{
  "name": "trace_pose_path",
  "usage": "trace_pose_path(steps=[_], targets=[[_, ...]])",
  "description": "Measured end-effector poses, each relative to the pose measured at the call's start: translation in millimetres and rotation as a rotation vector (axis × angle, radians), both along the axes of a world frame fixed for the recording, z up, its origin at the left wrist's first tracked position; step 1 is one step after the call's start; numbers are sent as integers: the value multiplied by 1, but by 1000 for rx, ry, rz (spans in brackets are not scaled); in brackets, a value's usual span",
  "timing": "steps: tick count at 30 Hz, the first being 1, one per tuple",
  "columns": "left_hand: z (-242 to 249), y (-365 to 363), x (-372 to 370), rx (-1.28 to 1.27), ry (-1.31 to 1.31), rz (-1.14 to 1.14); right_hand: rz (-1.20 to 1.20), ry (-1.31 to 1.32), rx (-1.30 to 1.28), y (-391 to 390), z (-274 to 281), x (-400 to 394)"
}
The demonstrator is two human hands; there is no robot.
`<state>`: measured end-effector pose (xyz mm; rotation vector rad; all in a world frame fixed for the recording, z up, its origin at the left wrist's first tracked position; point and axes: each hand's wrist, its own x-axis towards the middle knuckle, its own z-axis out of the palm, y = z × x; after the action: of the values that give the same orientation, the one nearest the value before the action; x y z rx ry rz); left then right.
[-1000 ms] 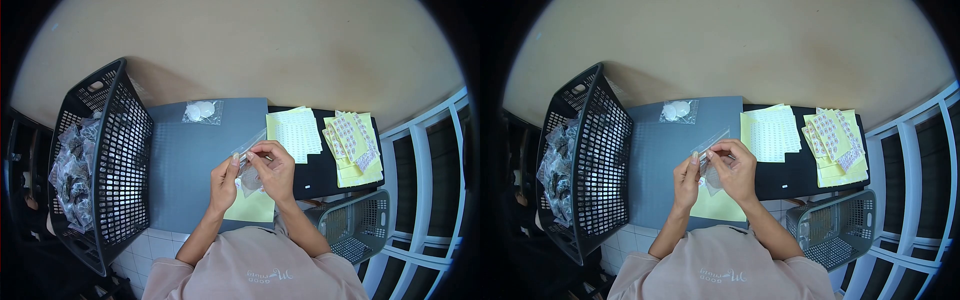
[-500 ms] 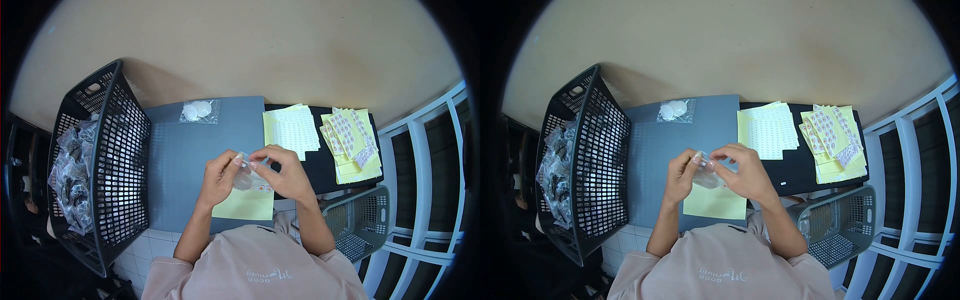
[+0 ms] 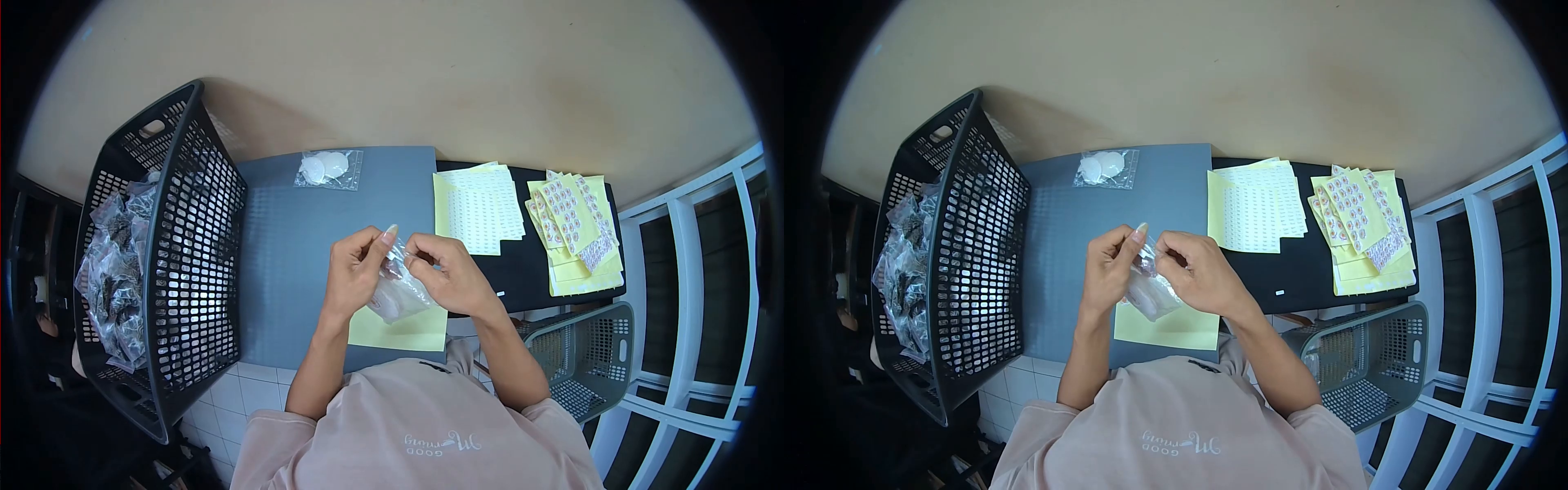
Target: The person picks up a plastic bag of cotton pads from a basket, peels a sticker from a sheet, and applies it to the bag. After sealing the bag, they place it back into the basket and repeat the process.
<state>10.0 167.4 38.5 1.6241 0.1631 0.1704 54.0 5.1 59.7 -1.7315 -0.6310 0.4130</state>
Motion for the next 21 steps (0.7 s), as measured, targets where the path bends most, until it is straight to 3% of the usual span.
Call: trace_pose_path(steps=[9,21], targets=[[-21,-6,9,-216,71,42,-25,138,-68,-27,-4,-14],[-44,-70,13,-349,163,-118,-518,263,145,-88,-43,-59]])
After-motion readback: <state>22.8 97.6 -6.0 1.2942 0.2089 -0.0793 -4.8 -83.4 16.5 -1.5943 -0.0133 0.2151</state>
